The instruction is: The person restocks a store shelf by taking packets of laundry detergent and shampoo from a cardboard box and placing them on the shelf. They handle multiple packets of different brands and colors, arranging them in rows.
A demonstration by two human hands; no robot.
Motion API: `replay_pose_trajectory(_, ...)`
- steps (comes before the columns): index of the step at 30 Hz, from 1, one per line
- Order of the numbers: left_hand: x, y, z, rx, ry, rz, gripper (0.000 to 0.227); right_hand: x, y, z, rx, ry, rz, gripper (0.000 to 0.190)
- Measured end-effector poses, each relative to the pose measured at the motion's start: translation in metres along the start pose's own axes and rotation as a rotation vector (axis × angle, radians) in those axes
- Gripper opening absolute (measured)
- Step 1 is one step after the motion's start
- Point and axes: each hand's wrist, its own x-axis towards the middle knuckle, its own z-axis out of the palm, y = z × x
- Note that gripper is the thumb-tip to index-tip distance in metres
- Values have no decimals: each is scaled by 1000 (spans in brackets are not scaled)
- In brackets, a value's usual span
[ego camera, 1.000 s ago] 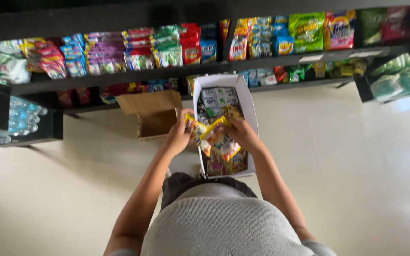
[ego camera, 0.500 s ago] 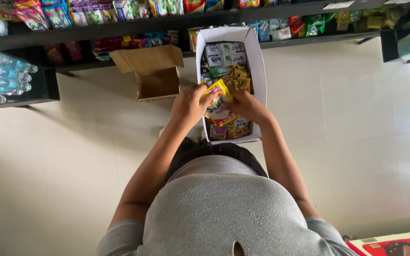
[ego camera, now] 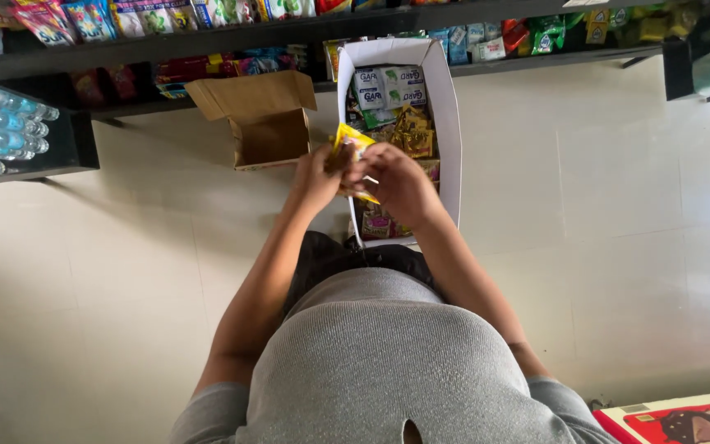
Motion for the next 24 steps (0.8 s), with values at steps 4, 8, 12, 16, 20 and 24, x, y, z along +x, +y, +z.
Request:
replay_pose_trajectory(4, -7, 0, -4, -24, 66, 108, 31, 13, 10, -62, -202, 134, -107, 22)
replay_pose_trajectory(8, -6, -8, -8, 288, 170, 170, 33, 1, 0, -68, -371, 238, -70, 18)
replay_pose_trajectory(12, -8, 27, -23, 42, -97, 33, 36, 1, 15, -81, -166, 131, 96, 22)
replay_pose_trajectory(16, -6, -6, -11, 155, -62, 127, 36, 4, 21, -87, -295, 56, -49, 22)
replay_pose_trajectory(20, -7, -4, -16, 377, -130, 270, 30, -4, 6, -61, -1063, 110, -289, 48)
replay_pose_trajectory(24, -6, 6, -26, 189, -419, 184, 37, -3, 9, -83, -1243, -8, 46, 73)
